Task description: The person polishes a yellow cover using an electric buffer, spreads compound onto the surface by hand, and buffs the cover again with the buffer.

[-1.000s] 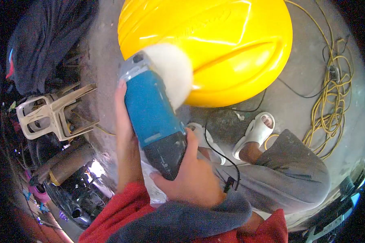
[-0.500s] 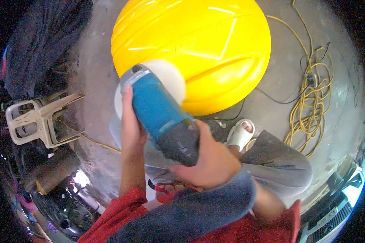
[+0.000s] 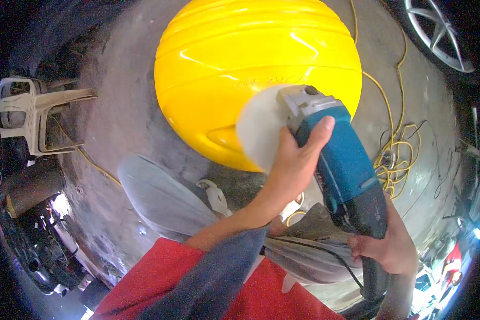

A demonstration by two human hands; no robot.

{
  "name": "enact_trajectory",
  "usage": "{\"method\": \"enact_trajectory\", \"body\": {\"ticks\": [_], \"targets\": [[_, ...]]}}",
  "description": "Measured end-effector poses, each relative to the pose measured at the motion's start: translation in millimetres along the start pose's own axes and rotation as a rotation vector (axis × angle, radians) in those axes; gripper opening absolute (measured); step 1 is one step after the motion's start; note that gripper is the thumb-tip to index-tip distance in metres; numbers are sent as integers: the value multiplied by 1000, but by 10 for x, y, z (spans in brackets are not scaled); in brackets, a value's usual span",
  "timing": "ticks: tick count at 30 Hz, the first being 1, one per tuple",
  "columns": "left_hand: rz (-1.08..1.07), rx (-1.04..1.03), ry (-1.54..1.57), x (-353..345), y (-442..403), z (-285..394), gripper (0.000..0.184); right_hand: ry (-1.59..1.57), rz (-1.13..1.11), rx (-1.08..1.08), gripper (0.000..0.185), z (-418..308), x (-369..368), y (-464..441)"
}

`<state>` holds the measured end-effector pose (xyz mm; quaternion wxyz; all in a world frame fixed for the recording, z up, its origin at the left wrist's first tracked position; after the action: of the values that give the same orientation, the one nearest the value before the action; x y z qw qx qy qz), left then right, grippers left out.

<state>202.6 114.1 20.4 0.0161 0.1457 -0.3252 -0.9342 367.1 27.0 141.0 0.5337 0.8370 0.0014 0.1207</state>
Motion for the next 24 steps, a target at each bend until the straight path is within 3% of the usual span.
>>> {"method": "enact_trajectory", "body": {"ticks": [4,9,11,15,18,20,24], "targets": [[43,-109,114,380,5,27,85,53,-171,41,88,-126,-323,-115],[174,47,18,1162,131,97,76,318,-312,206,84,-269,-838,-328],[188,78,40,1228,217,199,70,362,-351,475,87,-281,-985,-428],[180,29,67,1147,210,228,66,295,-452,235,86,-248,-972,-408],[98,35,-49,954,31,57,71,419,-272,607,81,-247,-724,-327],[22,-179,-3,676,-101,30,77,111,-297,178,80,-171,-560,-238],[40,-27,93,556,82,70,73,44,-312,93,80,-130,-498,-169]]}}
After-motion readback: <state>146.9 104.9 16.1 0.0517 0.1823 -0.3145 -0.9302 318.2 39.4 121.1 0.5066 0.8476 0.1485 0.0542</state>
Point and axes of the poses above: each hand's wrist, its own y-axis away from the middle knuckle, its own x-axis out of the back of the hand, z = x × y, the point moved 6 cm from there along -y, towards the middle knuckle, and after that the axes turned 8 degrees about y, right-handed, at the moved point
